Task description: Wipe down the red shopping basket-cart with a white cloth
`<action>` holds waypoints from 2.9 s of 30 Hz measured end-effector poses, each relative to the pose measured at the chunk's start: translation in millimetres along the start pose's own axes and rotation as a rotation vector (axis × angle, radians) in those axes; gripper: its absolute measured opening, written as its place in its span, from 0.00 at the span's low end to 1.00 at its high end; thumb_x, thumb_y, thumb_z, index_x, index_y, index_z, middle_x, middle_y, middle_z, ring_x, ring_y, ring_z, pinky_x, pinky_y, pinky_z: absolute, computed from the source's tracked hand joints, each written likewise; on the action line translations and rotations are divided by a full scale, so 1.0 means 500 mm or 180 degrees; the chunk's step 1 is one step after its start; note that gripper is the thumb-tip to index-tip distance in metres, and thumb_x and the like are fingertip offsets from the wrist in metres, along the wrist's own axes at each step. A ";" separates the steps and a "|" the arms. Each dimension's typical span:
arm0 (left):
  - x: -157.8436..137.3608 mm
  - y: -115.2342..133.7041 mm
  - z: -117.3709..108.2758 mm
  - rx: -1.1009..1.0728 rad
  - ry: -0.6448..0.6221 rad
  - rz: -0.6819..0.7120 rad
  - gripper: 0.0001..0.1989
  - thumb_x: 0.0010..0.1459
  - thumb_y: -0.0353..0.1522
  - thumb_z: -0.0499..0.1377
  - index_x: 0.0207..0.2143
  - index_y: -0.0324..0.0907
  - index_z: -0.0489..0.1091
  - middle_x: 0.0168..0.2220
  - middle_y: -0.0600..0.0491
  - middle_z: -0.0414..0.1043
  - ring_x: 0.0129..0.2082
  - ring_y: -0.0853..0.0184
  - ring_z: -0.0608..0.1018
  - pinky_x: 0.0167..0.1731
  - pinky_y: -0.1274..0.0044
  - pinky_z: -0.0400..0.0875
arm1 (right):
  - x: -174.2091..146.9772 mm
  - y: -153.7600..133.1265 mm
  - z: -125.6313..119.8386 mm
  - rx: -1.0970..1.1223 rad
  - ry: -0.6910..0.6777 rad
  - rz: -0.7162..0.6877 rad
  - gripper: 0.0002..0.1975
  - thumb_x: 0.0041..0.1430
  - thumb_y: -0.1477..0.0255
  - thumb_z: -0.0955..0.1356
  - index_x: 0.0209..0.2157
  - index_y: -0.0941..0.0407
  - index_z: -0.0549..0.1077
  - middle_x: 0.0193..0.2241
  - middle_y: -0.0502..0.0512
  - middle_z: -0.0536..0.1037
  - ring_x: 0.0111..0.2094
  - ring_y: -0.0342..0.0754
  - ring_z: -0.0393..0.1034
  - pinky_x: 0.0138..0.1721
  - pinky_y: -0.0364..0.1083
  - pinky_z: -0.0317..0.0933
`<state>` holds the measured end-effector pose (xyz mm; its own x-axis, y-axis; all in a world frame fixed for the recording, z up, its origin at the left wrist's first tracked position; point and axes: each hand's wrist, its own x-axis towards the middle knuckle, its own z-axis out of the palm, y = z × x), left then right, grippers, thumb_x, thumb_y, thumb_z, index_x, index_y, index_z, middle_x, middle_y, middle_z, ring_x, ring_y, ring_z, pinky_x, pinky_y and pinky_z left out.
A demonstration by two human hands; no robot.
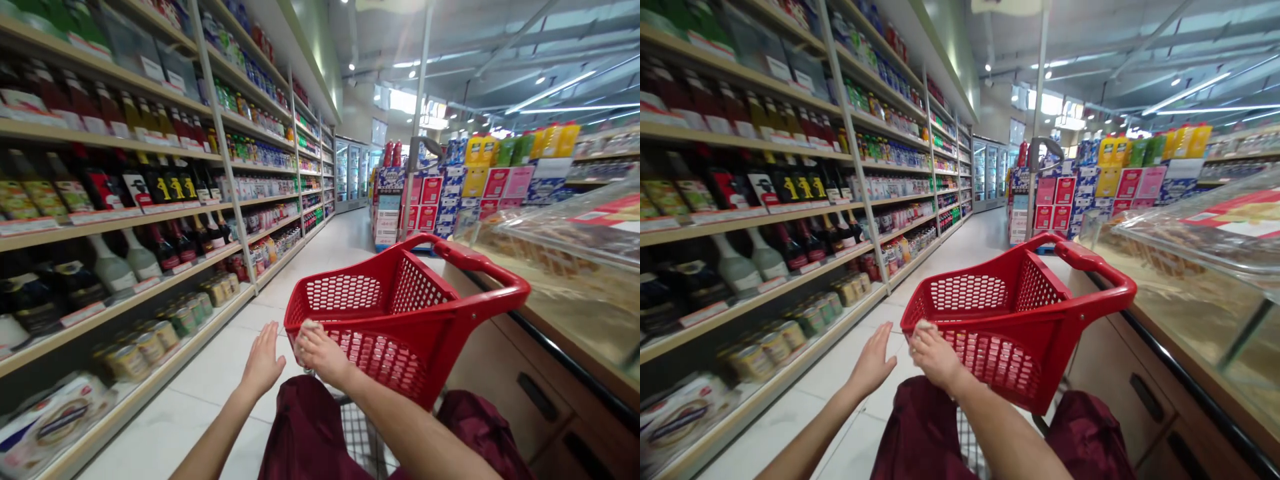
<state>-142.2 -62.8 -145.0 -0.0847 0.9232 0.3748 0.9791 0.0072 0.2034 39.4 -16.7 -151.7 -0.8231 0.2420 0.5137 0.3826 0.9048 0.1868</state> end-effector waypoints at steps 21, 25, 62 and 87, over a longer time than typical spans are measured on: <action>0.035 0.173 -0.001 -0.0033 -0.0070 0.0600 0.32 0.45 0.26 0.48 0.56 0.30 0.48 0.59 0.41 0.49 0.60 0.60 0.50 0.57 0.64 0.47 | -0.142 0.064 -0.069 -0.0515 0.0574 0.0385 0.15 0.59 0.73 0.60 0.47 0.54 0.67 0.52 0.53 0.66 0.57 0.53 0.48 0.55 0.56 0.50; 0.041 0.209 0.008 0.0067 -0.0103 0.0834 0.33 0.44 0.24 0.48 0.56 0.32 0.48 0.59 0.43 0.49 0.60 0.61 0.49 0.57 0.64 0.47 | -0.202 0.065 -0.066 -0.0611 0.0444 0.0398 0.12 0.59 0.72 0.61 0.43 0.56 0.70 0.49 0.54 0.69 0.55 0.52 0.54 0.52 0.55 0.55; 0.035 0.372 0.044 0.0017 -0.0081 0.1482 0.37 0.42 0.22 0.47 0.58 0.34 0.43 0.61 0.47 0.45 0.60 0.64 0.45 0.57 0.64 0.46 | -0.427 0.145 -0.211 -0.1051 0.0790 0.1154 0.15 0.59 0.74 0.59 0.47 0.53 0.67 0.48 0.56 0.70 0.55 0.49 0.54 0.49 0.52 0.61; 0.030 0.376 0.048 -0.0123 -0.0087 0.1385 0.39 0.40 0.24 0.49 0.58 0.34 0.43 0.61 0.46 0.44 0.61 0.62 0.44 0.57 0.64 0.45 | -0.329 0.285 -0.428 -0.1626 0.0956 0.2449 0.10 0.54 0.75 0.62 0.36 0.57 0.73 0.35 0.59 0.74 0.41 0.52 0.65 0.46 0.52 0.55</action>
<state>44.8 -38.2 -122.6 0.3396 0.8469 0.4092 0.9148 -0.3985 0.0657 319.2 -2.7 -30.2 -0.1572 0.5405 0.8265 0.9660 0.2581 0.0150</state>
